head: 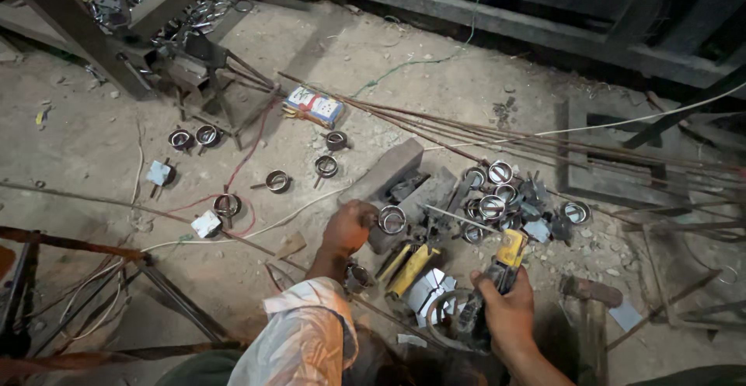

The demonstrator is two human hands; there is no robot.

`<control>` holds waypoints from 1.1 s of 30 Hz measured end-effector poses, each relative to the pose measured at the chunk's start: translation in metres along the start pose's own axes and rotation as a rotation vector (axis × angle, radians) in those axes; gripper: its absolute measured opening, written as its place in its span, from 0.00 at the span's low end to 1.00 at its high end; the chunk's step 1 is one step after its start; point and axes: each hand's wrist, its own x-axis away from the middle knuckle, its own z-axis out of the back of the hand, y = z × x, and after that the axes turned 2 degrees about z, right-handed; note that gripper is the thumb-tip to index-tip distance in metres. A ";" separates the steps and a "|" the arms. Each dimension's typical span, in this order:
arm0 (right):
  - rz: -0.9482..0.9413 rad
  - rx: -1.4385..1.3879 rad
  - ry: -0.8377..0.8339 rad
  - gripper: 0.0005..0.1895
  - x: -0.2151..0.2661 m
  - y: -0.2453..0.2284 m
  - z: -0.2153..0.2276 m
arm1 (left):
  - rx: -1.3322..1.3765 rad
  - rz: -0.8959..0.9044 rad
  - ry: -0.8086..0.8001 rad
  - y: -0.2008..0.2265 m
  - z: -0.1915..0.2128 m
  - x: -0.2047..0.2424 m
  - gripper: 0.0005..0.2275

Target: The person welds small metal rings using a handheld welding tool, creating bright sparks. They pick up rings, weld them, and place them aside. The person also uses a hammer to tap the welded rings.

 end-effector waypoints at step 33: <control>-0.638 0.335 0.285 0.20 -0.092 0.202 0.114 | -0.387 -0.379 -0.201 0.212 0.167 0.012 0.26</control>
